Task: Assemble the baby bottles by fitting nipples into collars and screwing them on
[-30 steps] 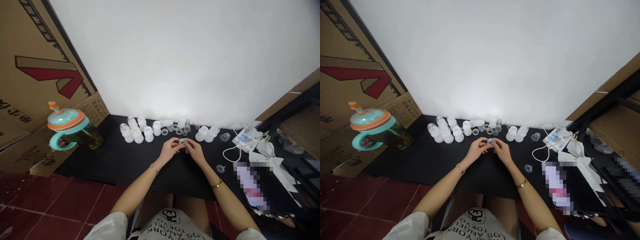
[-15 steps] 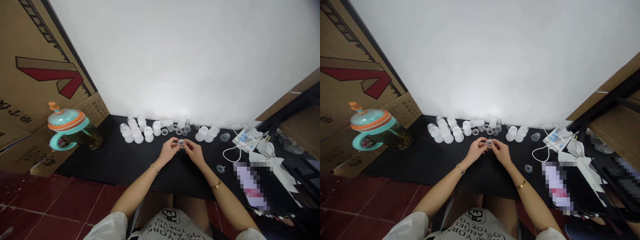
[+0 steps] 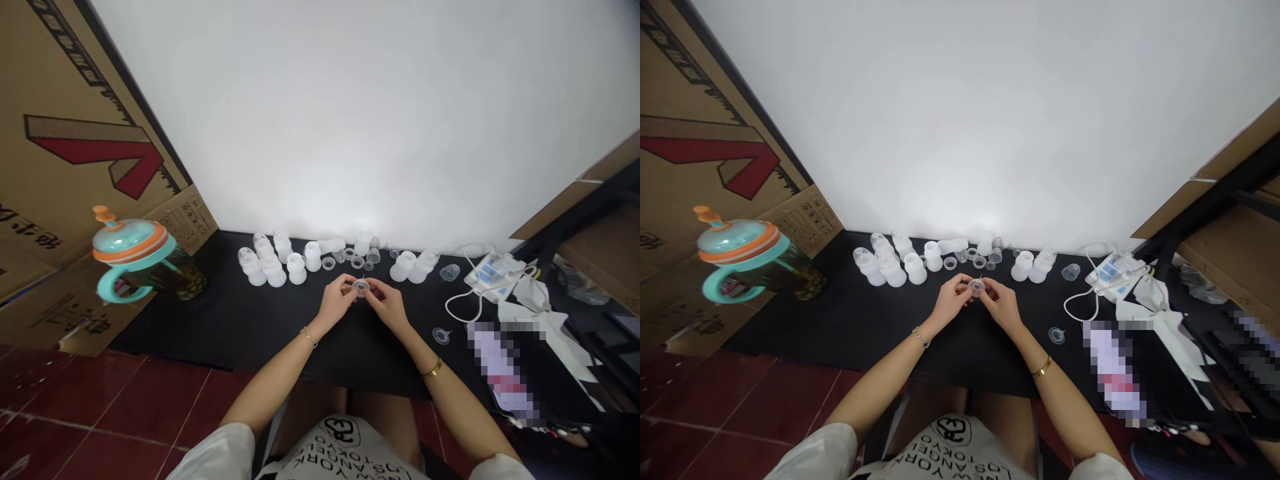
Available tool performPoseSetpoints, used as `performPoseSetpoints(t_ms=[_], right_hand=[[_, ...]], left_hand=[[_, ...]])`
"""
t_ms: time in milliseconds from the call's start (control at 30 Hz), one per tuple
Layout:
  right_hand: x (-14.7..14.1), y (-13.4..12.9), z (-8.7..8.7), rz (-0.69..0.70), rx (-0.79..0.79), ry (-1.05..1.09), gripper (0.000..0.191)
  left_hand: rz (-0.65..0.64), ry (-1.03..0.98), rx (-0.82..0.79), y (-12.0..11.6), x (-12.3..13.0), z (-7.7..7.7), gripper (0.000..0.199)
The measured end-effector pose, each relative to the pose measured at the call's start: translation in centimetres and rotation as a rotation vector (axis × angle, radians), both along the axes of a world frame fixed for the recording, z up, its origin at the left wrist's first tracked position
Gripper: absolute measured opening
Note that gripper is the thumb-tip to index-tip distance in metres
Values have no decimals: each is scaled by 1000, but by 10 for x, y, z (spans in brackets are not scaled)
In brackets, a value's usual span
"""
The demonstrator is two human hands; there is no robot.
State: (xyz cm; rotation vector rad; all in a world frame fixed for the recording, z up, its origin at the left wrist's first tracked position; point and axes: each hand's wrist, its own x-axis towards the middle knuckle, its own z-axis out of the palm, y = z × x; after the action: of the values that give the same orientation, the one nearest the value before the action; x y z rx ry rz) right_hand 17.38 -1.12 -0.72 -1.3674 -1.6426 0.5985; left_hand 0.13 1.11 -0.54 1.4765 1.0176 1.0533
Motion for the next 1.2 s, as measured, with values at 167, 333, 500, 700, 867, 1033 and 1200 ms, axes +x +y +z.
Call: performPoseSetpoints(t_ms=[167, 333, 500, 700, 867, 1033, 1200], right_hand=[[-1, -1, 1, -4, 15, -12, 32], [-1, -1, 2, 11, 20, -11, 33], [-1, -2, 4, 29, 28, 3, 32], [-1, -2, 2, 27, 20, 12, 32], [0, 0, 1, 10, -35, 55, 35], [-1, 1, 4, 31, -107, 169, 38], [-1, 4, 2, 64, -195, 251, 43]], left_hand=[[10, 16, 16, -1, -1, 3, 14], [12, 21, 30, -1, -1, 6, 13], [15, 11, 34, -1, -1, 7, 14], [25, 21, 48, -1, -2, 6, 15], [2, 39, 61, 1, -2, 2, 22], [13, 60, 52, 2, -1, 1, 34], [28, 92, 21, 3, -2, 1, 36]])
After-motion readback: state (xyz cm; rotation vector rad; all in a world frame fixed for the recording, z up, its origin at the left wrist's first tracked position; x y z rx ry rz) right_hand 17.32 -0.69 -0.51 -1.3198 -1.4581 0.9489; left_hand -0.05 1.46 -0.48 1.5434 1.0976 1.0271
